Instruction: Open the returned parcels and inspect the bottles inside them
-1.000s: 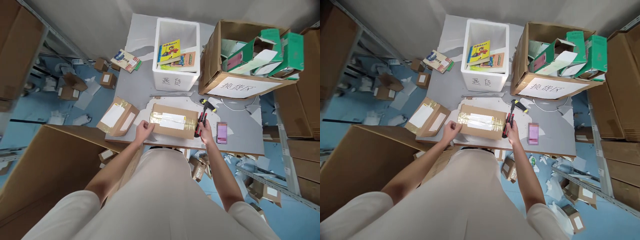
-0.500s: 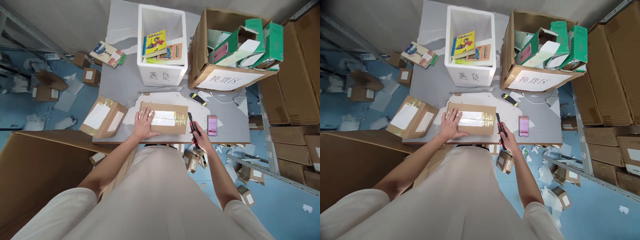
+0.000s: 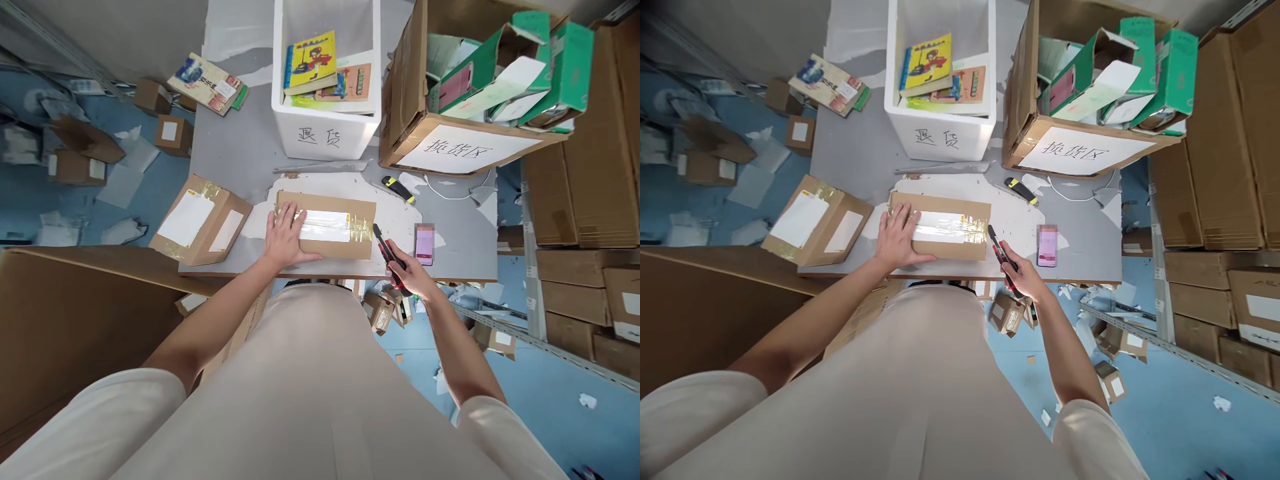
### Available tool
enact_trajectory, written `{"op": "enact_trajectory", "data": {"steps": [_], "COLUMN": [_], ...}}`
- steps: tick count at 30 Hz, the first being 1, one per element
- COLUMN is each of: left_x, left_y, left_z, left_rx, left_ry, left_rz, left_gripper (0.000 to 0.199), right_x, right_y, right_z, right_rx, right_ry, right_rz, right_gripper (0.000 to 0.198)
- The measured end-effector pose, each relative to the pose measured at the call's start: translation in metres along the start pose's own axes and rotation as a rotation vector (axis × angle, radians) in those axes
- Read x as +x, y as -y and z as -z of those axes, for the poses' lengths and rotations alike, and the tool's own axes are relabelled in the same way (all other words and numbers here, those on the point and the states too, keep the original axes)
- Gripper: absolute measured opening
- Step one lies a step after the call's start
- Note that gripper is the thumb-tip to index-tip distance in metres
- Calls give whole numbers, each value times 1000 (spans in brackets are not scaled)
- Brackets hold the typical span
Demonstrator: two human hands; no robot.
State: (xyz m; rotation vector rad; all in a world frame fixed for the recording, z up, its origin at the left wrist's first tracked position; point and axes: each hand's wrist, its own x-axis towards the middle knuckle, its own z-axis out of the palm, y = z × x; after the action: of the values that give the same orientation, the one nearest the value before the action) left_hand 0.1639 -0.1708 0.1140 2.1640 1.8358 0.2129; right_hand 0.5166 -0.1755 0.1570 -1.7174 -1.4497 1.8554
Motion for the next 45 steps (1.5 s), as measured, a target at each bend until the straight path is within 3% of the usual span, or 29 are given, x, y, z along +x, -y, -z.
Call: {"op": "enact_trajectory", "data": {"steps": [5, 17, 21, 24, 26, 29, 33, 37, 41, 43, 45], "left_x": [0, 0, 0, -2, -3, -8, -23, -44, -51, -50, -47], "left_y": [1, 3, 3, 3, 3, 4, 1, -8, -12, -11, -10], "left_z": [-2, -3, -4, -3, -3, -4, -11, -22, -30, -32, -33], "left_rx": [-19, -8, -17, -15, -7, 8, 17, -20, -52, -63, -76], "left_ry": [4, -7, -17, -25, -43, -78, -89, -55, -64, -65, -55], "left_rz": [11, -4, -15, -28, -42, -94, -179, -220, -203, -199, -196], "left_gripper": [121, 119, 118, 118, 118, 109, 77, 55, 55, 55, 56], "right_x": [-14, -35, -47, -48, -37, 1, 59, 80, 77, 78, 84], "right_y": [0, -19, -36, -47, -55, -69, -93, -115, -98, -65, -24], "right_z": [9, 11, 3, 1, -2, -15, -40, -54, -42, -36, -38], "right_rx": [-101, -92, -65, -92, -195, -510, -823, -894, -834, -798, -861], "right_ry": [96, 138, 78, -98, -272, -461, -532, -544, -681, -797, -727], "right_rz": [-40, -19, -33, -7, -5, -108, -165, -161, 0, 199, 441], "right_gripper": [69, 70, 71, 73, 75, 72, 61, 60, 63, 67, 71]}}
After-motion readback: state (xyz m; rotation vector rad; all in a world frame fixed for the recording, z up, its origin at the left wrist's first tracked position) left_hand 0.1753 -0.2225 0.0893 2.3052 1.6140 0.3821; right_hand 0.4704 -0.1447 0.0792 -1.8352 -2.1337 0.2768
